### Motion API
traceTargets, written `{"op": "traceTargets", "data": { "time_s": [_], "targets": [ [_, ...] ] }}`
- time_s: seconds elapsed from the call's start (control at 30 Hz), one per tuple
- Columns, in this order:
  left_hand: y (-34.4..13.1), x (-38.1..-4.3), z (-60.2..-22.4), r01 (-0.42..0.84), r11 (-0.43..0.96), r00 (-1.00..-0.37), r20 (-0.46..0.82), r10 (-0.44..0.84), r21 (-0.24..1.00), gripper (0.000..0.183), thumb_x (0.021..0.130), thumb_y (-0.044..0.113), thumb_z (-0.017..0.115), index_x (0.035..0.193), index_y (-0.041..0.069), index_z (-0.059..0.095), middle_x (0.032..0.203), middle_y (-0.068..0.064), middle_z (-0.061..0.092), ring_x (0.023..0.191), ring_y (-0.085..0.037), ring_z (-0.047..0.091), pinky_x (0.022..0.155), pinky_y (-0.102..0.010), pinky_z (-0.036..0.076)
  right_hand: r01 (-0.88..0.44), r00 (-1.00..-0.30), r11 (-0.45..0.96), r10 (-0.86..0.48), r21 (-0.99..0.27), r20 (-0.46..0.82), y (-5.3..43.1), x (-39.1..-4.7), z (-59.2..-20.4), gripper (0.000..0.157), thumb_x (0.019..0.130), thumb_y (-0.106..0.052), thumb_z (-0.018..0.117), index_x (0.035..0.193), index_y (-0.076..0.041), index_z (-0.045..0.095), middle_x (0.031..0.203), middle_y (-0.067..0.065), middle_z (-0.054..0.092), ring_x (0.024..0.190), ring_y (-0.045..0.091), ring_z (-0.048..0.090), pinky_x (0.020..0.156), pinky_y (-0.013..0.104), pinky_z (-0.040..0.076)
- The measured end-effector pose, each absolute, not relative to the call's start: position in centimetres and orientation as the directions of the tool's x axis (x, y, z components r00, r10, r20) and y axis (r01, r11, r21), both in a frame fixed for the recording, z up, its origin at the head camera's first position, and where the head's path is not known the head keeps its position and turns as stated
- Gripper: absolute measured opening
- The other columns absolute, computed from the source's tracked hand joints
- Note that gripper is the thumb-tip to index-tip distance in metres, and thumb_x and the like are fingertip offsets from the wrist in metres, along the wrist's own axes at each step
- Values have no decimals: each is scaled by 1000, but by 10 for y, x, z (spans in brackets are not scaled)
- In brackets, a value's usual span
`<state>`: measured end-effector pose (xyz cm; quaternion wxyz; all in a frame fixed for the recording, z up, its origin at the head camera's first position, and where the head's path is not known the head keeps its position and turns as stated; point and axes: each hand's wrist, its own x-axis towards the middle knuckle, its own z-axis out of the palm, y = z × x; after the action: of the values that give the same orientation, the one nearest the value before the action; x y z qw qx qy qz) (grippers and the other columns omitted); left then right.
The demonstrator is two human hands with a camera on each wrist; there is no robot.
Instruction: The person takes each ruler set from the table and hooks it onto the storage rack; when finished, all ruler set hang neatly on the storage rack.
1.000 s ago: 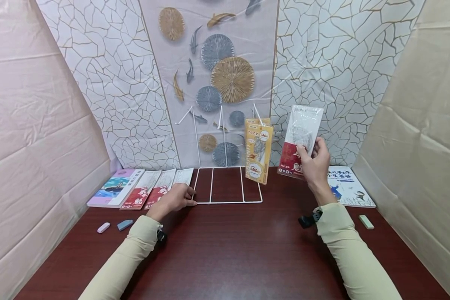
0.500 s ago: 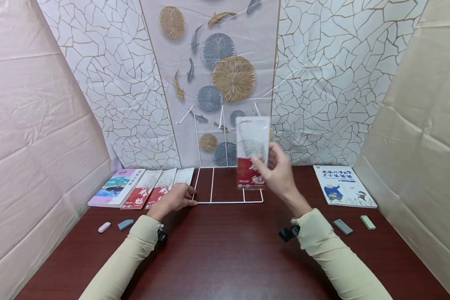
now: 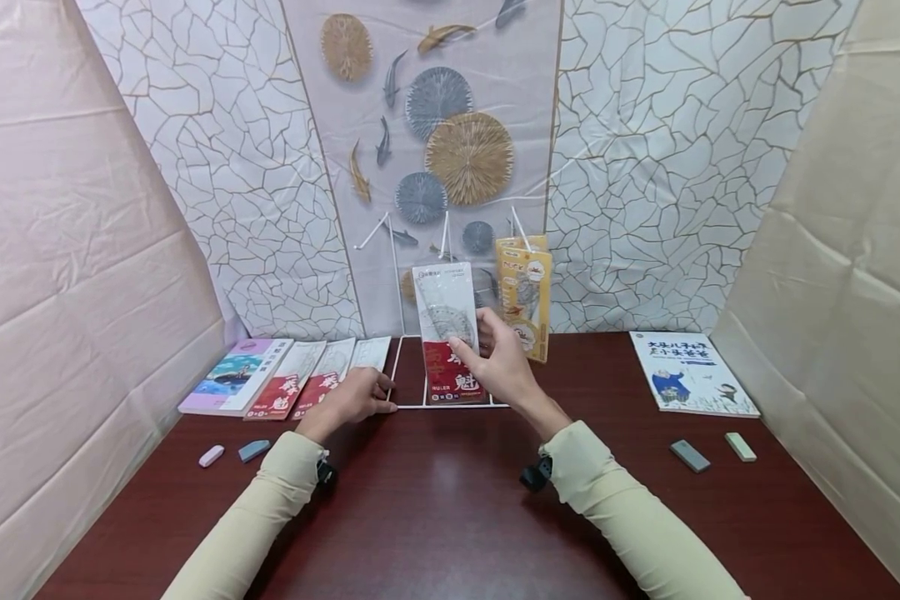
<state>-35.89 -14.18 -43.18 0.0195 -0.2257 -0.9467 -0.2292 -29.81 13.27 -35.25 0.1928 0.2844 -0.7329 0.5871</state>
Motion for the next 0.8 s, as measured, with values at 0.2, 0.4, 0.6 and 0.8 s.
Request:
{"op": "traceTargets", "data": {
  "time_s": [0.2, 0.4, 0.6, 0.8],
  "targets": [
    [-142, -358, -431, 429, 795, -900, 131, 415, 429, 42, 82, 15, 84, 117, -4, 71, 104, -19, 76, 98, -26, 74, 91, -38, 59, -582, -812, 145, -164, -800, 560, 130, -306, -356, 32, 94, -5, 68, 121, 6, 54, 118, 26, 69, 101, 33, 72, 77, 28, 62],
    [-144, -360, -433, 435, 793, -897, 131, 422, 427, 42, 81, 16, 84, 116, -4, 71, 101, -18, 77, 96, -25, 75, 89, -37, 59, -541, -841, 197, -117, -817, 529, 125, -318, -355, 34, 94, -8, 68, 121, 8, 54, 117, 27, 69, 103, 38, 71, 76, 26, 61],
    [-144, -361, -434, 424, 794, -902, 121, 415, 436, 42, 81, 17, 84, 117, -3, 71, 102, -18, 77, 98, -26, 74, 90, -37, 59, -480, -876, 226, -65, -848, 479, 119, -346, -362, 36, 96, -13, 68, 123, 5, 54, 116, 25, 70, 105, 36, 69, 77, 26, 57],
    [-143, -361, -433, 421, 794, -903, 125, 410, 439, 43, 81, 17, 84, 117, -3, 71, 102, -18, 77, 98, -26, 74, 89, -38, 59, -450, -889, 248, -41, -858, 455, 122, -376, -381, 37, 98, -25, 66, 127, -6, 54, 121, 17, 71, 106, 27, 68, 78, 24, 54]
  ]
}}
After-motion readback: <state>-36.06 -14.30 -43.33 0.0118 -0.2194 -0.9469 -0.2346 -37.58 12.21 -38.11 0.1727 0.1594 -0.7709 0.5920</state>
